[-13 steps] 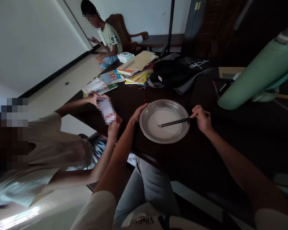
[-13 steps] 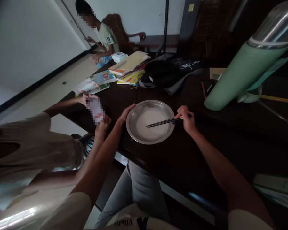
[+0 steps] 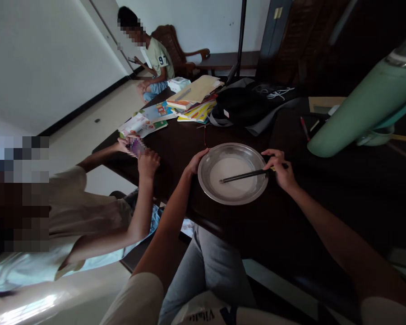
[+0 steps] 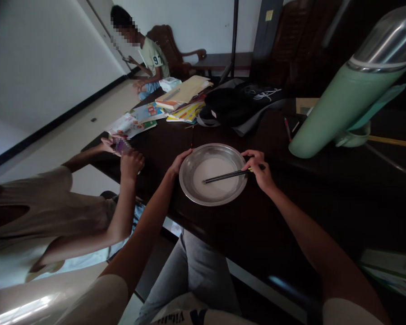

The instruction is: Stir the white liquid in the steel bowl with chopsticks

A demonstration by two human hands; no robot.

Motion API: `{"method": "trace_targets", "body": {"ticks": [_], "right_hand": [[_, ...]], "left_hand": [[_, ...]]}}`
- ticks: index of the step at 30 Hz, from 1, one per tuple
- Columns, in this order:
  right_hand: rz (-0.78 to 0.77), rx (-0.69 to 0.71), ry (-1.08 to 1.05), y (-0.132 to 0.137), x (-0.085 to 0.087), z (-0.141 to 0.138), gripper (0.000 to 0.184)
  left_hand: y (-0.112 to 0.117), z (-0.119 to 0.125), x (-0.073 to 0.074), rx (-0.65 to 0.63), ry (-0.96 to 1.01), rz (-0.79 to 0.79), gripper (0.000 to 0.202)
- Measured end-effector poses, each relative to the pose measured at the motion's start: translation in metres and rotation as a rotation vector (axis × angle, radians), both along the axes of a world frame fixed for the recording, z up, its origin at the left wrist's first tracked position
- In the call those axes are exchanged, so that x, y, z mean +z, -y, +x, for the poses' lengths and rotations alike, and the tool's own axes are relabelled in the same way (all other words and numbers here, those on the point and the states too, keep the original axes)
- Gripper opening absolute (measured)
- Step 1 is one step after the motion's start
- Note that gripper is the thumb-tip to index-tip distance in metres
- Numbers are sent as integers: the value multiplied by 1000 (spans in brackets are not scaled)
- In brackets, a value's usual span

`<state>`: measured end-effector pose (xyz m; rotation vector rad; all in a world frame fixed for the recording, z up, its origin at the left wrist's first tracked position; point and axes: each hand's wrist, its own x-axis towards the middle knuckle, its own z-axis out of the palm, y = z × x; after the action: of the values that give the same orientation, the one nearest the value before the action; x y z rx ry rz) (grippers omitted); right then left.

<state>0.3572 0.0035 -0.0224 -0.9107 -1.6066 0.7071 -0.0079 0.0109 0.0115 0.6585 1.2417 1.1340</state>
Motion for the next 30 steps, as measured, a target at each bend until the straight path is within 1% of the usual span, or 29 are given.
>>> {"method": "trace_targets", "body": {"ticks": [1, 2, 3, 5, 6, 8, 10, 12, 13, 15, 18, 20, 22, 24, 26, 28, 30], "right_hand": [[12, 5, 31, 1, 1, 0, 58], [29, -16, 28, 1, 1, 0, 55], [45, -59, -6, 0, 2, 2, 56], [57, -146, -113, -2, 3, 5, 62], [55, -162, -162, -3, 2, 5, 65], [38, -109, -194, -3, 2, 4, 66], [16, -3, -122, 1, 2, 0, 62], [4, 54, -36, 5, 3, -3, 56], [2, 51, -13, 6, 3, -4, 53], [4, -1, -26, 5, 3, -3, 53], [8, -77, -127, 2, 2, 0, 61], [4, -48, -150, 1, 1, 0, 63], [-3, 15, -94, 2, 1, -1, 60], [2, 37, -33, 3, 2, -1, 55], [18, -9, -55, 1, 2, 1, 54], [23, -67, -146, -1, 2, 3, 58], [10, -68, -196, -2, 1, 3, 62]], "left_hand": [[-8, 16, -5, -35, 15, -26, 38], [-15, 28, -10, -134, 78, -75, 37], [-19, 35, -15, -180, 128, -76, 37], [-23, 38, -21, -227, 203, -68, 37], [-23, 36, -22, -232, 223, -57, 37], [-21, 31, -24, -241, 237, -47, 38], [-21, 27, -25, -241, 230, -45, 40], [-21, 26, -26, -236, 223, -40, 42], [-22, 26, -27, -237, 224, -39, 42], [-23, 27, -28, -248, 233, -35, 41], [-23, 27, -28, -258, 240, -33, 41], [-23, 27, -28, -250, 229, -35, 42], [-24, 27, -28, -238, 215, -43, 42], [-24, 27, -28, -232, 213, -51, 42], [-25, 27, -28, -227, 224, -52, 41], [-25, 28, -28, -225, 233, -46, 40], [-24, 28, -28, -228, 231, -41, 40]]}}
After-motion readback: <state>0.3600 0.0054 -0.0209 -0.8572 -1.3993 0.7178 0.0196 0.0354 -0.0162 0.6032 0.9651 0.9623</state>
